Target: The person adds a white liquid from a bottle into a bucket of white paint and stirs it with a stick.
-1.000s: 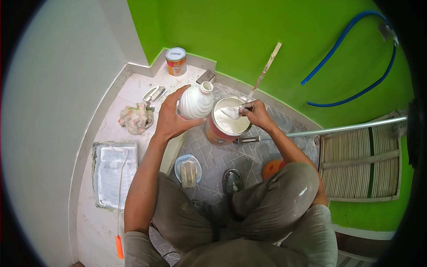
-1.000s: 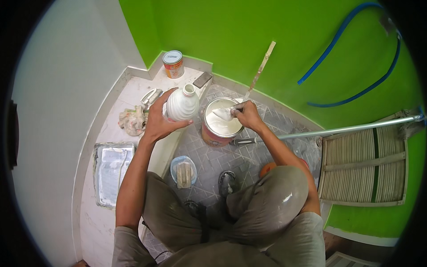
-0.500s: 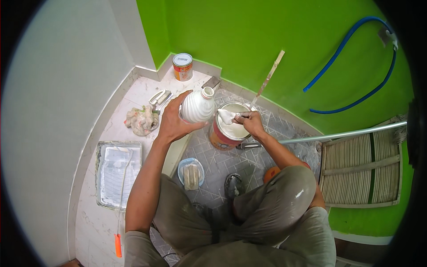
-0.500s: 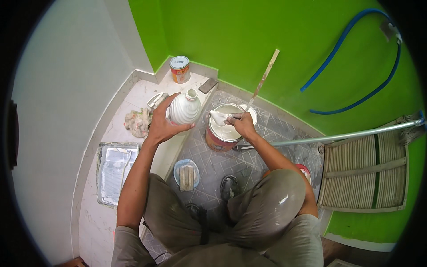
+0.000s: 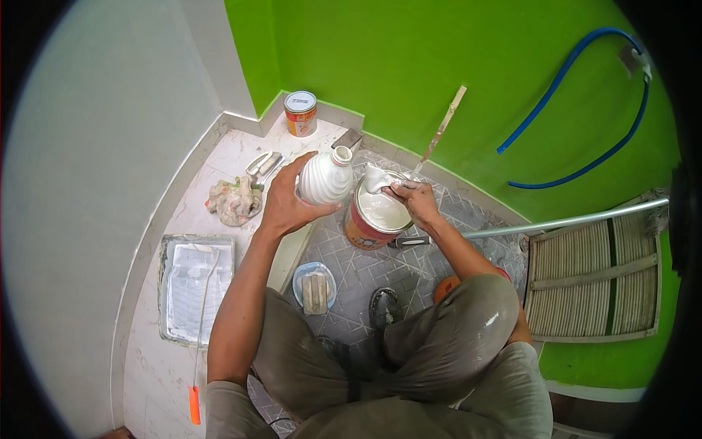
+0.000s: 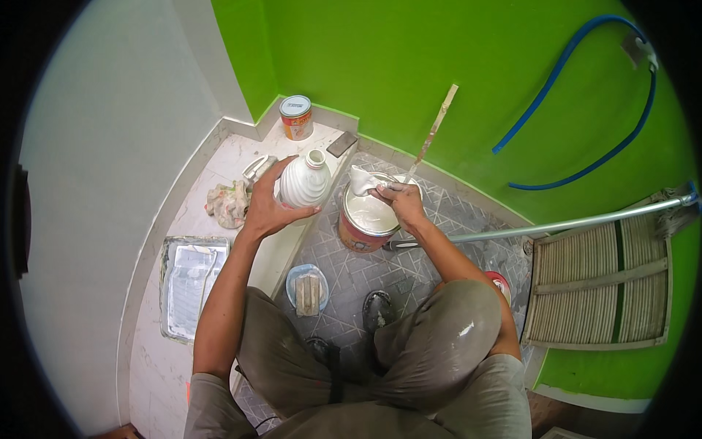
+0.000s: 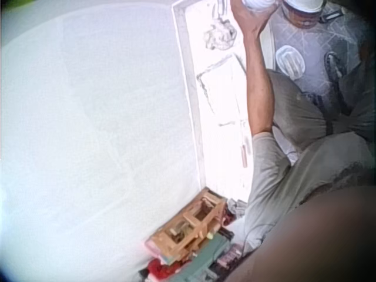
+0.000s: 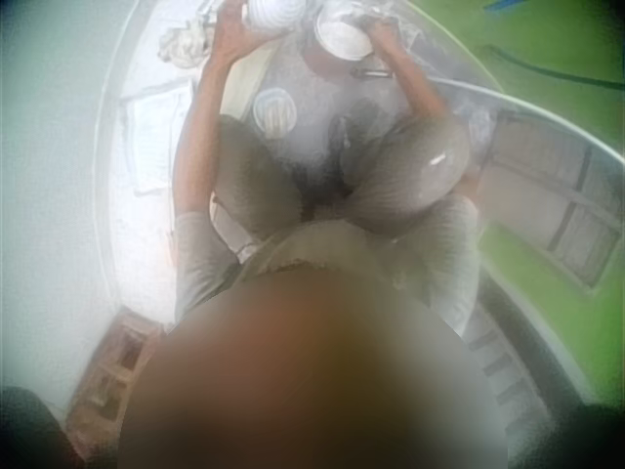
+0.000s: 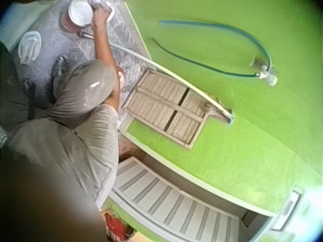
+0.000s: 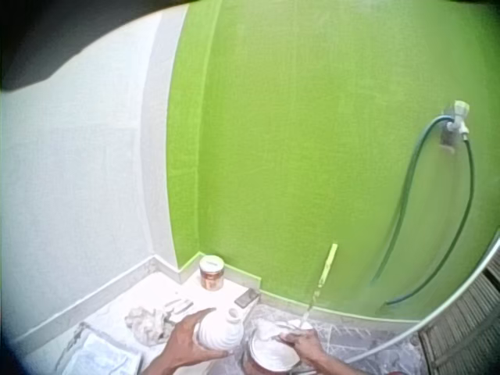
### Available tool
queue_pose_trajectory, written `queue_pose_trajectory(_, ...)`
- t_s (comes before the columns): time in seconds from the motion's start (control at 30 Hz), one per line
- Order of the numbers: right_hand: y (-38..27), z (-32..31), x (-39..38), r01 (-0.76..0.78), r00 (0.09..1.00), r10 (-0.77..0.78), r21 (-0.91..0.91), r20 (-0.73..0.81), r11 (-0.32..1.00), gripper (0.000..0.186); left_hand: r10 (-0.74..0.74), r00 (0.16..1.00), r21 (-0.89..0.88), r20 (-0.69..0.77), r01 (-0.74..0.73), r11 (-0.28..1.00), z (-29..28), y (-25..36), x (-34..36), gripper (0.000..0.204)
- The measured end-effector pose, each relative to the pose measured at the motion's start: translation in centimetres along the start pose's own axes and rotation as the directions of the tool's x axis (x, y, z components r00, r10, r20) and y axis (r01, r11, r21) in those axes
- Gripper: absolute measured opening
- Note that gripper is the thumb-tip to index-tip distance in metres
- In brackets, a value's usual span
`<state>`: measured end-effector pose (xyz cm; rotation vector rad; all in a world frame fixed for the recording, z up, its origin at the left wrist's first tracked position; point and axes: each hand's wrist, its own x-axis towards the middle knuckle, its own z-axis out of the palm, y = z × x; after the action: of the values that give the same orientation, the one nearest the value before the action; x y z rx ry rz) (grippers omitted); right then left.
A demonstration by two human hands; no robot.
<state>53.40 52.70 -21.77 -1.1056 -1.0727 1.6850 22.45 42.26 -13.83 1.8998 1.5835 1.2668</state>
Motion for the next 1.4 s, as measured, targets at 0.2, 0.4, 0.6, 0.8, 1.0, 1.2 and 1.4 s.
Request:
queue_pose_trajectory(0.2, -3.7, -2.3, -0.6, 0.123, 0.992, -0.124, -0.075, -0.008, 0.99, 0.023, -0.006, 1.0, -0.002, 0.02, 0.006, 1.0, 0.5, 0.5, 0.1, 0.098)
queue_pose_trajectory(0.4, -8.4, -2.3, -1.3, 0.362, 0.928, -0.355, -0.486, 0.109, 0.796, 0.023, -0.011, 0.999, 0.025, 0.048, 0.01, 1.0, 1.3, 0.1, -0.1, 0.102)
queue_pose_trajectory(0.6, -12.7, -1.2, -3.0, 0.433, 0.872, -0.459, -0.701, 0.169, 0.566, 0.021, -0.006, 0.998, 0.015, 0.06, 0.006, 1.0, 2.1, 0.6, -0.3, 0.101)
queue_pose_trajectory(0.8, -16.7, 0.4, -5.3, 0.476, 0.773, -0.597, -0.818, 0.215, 0.322, 0.018, 0.013, 0.998, 0.013, 0.057, -0.014, 1.0, 3.0, 0.2, 0.1, 0.101)
queue_pose_trajectory(1.0, -18.4, 0.9, -6.0, 0.555, 0.681, -0.648, -0.818, 0.342, 0.152, 0.016, 0.042, 0.998, -0.028, 0.037, -0.041, 0.999, 3.7, 0.9, 0.6, 0.101)
queue_pose_trajectory(1.2, -18.5, 2.1, -6.3, 0.605, 0.631, -0.688, -0.782, 0.358, 0.148, 0.013, 0.07, 0.997, -0.041, 0.019, -0.069, 0.997, 4.9, 0.8, 1.0, 0.103)
queue_pose_trajectory(1.4, -18.2, 2.3, -5.9, 0.622, 0.559, -0.759, -0.774, 0.335, 0.117, 0.009, 0.065, 0.997, -0.016, 0.029, -0.064, 0.998, 5.3, 0.9, 1.2, 0.107)
